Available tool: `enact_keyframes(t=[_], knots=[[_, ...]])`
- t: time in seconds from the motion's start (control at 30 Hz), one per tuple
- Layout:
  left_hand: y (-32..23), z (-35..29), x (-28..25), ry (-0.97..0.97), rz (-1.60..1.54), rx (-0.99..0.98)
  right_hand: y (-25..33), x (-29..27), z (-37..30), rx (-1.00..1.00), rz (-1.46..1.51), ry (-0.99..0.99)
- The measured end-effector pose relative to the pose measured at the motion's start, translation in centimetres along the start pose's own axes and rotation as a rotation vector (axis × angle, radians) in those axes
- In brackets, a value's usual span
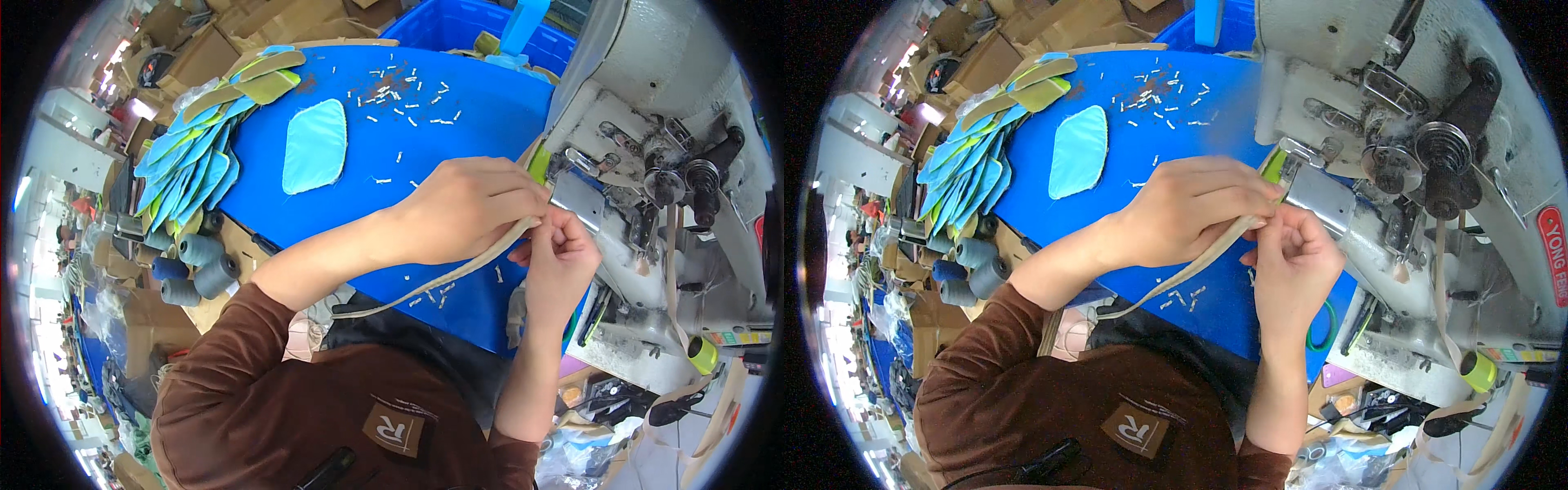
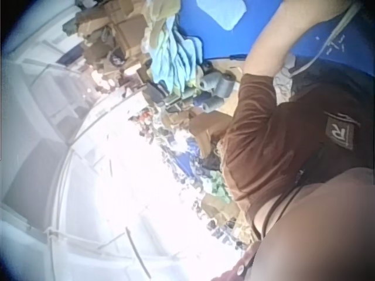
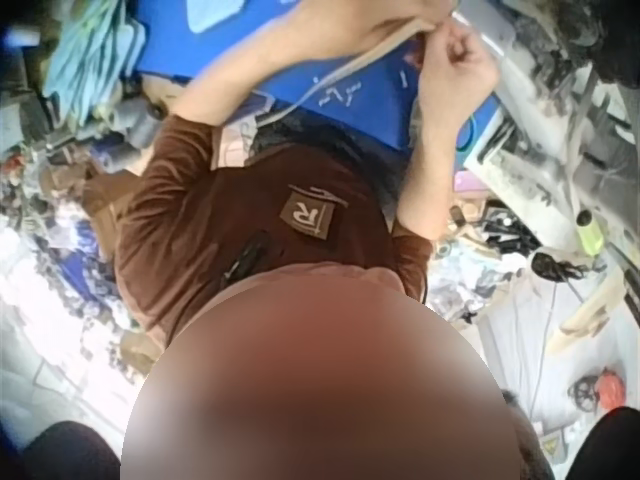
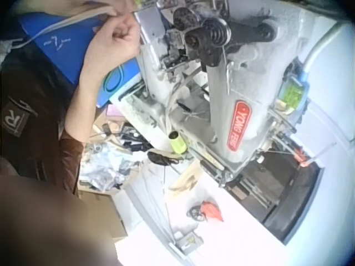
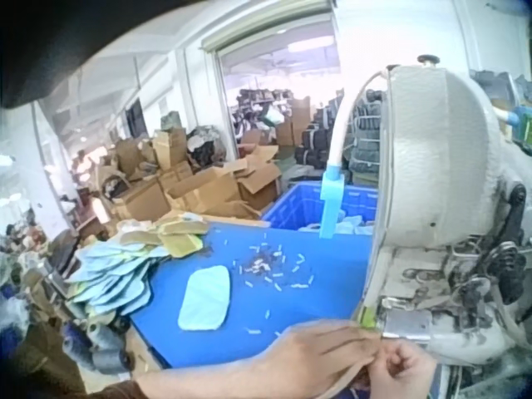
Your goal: The operator is sewing decorative piping onto a green fabric or leather panel using an industrial sewing machine.
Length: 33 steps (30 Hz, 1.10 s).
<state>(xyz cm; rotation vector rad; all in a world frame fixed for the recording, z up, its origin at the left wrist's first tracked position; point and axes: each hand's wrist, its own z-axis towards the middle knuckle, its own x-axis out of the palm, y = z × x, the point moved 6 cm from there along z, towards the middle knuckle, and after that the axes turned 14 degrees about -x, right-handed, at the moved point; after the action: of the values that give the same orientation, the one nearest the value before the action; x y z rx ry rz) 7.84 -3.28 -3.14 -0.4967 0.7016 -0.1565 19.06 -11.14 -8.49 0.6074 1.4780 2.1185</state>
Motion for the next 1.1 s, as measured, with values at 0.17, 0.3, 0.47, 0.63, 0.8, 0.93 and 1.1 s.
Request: enact_keyframes(t=[0.17, 0.3, 0.47, 0.63, 0.8, 0.93, 1.1], knots=[[0.6, 0.3, -0.4, 0.085, -0.162, -0.218, 0.1, 0.1, 0.2, 0.000, -0.069, 0.025], [0.2, 0.4, -0.4, 0.038, -0.049, -0.058, 0.1, 0.5, 0.4, -0.068, -0.088, 0.032], [0.3, 1.0, -0.3, 0.038, 0.011, -0.005, 0.2, 0.7, 0.3, -0.025, -0.047, -0.039], [1.8, 1.6, -0.8, 0.194, -0.178, -0.239, 0.6, 1.7, -0.5, -0.128, -0.368, -0.046], [1.7, 2.0, -1.2, 0.229, -0.180, -0.237, 0.7, 3.1, -0.2, -0.327, -0.726, 0.040], [1.4, 1.9, -1.2, 0.197, -0.076, -0.127, -0.3, 3.0, -0.2, -0.361, -0.693, 0.034], [1.1, 1.2, -0.7, 0.181, -0.004, -0.006, -1.3, 2.1, 0.1, -0.296, -0.430, 0.075]])
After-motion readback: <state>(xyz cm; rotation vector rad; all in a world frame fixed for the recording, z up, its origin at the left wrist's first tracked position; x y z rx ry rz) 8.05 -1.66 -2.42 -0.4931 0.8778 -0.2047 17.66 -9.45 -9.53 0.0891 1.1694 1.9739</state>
